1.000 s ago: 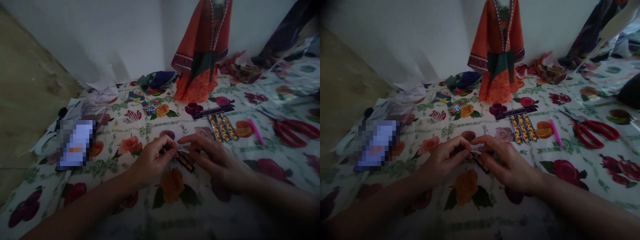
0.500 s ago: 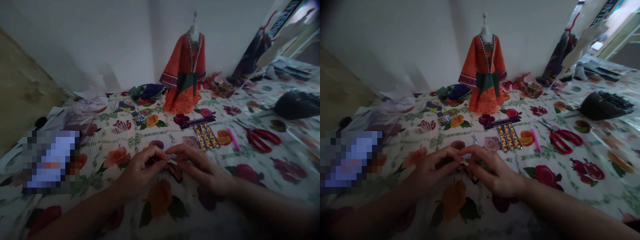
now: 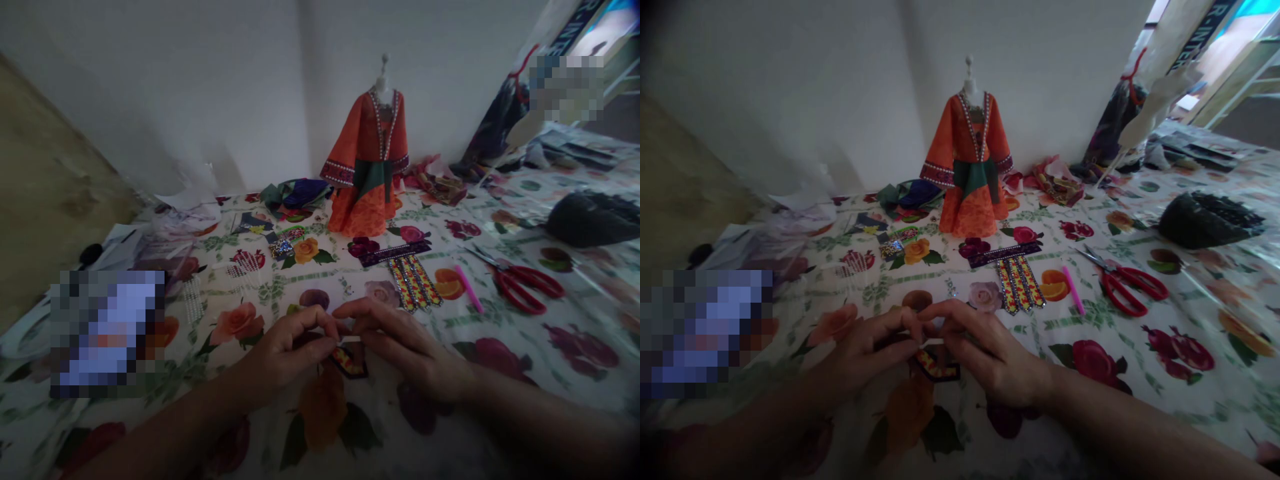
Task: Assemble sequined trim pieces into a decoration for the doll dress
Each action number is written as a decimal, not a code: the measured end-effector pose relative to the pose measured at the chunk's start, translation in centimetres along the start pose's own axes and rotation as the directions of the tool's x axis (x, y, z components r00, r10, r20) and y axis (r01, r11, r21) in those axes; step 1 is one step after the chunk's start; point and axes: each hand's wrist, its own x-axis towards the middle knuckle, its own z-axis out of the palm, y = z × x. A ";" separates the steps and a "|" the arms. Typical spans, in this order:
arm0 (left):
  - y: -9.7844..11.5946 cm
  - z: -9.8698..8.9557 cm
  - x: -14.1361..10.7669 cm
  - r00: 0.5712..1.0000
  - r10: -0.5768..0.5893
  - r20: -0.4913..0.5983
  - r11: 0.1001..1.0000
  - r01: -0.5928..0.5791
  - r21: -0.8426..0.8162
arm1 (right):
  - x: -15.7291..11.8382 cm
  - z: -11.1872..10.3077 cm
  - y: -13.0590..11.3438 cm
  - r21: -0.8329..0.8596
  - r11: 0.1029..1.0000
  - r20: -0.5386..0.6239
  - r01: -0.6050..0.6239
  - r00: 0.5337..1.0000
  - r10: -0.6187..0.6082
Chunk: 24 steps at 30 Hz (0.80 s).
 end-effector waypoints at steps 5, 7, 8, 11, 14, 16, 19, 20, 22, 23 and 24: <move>0.0 -0.2 0.2 0.999 0.009 -0.050 1.000 -0.008 0.021 | 0.1 -0.4 -0.1 -0.045 0.998 0.003 0.035 0.999 -0.034; -0.2 -0.4 0.3 0.997 0.018 -0.077 0.999 -0.016 0.028 | 0.4 -0.7 -0.1 -0.088 0.995 -0.052 0.045 0.997 -0.049; -0.3 -0.5 0.3 0.996 0.022 -0.087 0.999 -0.018 0.038 | 0.5 -0.9 -0.1 -0.099 0.994 -0.097 0.045 0.994 -0.055; -0.5 -0.7 0.3 0.995 0.002 -0.098 0.997 0.005 0.075 | 0.7 -1.7 -0.5 -0.121 0.992 -0.257 0.038 0.964 -0.068; -0.7 -0.8 0.4 0.989 -0.039 -0.142 0.995 0.052 0.088 | 0.5 -2.9 -2.4 -0.152 0.986 -0.408 0.069 0.904 -0.127; -0.9 -0.7 0.5 0.979 -0.069 -0.190 0.994 0.083 0.066 | 0.0 -3.8 -4.5 -0.215 0.974 -0.486 0.073 0.857 -0.172; -1.0 -0.5 0.6 0.968 -0.093 -0.232 0.996 0.094 -0.006 | -1.2 -5.4 -7.2 -0.376 0.927 -0.524 0.006 0.824 -0.218; -1.0 -0.5 0.6 0.967 -0.095 -0.237 0.995 0.091 -0.028 | -1.7 -6.1 -7.7 -0.443 0.896 -0.505 -0.031 0.834 -0.221; -0.9 -0.4 0.7 0.963 -0.104 -0.250 0.994 0.093 -0.053 | -3.0 -8.0 -7.7 -0.592 0.790 -0.469 -0.162 0.866 -0.174; -0.9 -0.4 0.7 0.960 -0.110 -0.259 0.993 0.098 -0.060 | -3.8 -9.1 -7.2 -0.664 0.709 -0.448 -0.238 0.885 -0.123; -0.8 -0.4 0.7 0.958 -0.115 -0.264 0.993 0.101 -0.065 | -4.7 -10.3 -6.3 -0.714 0.632 -0.442 -0.300 0.894 -0.076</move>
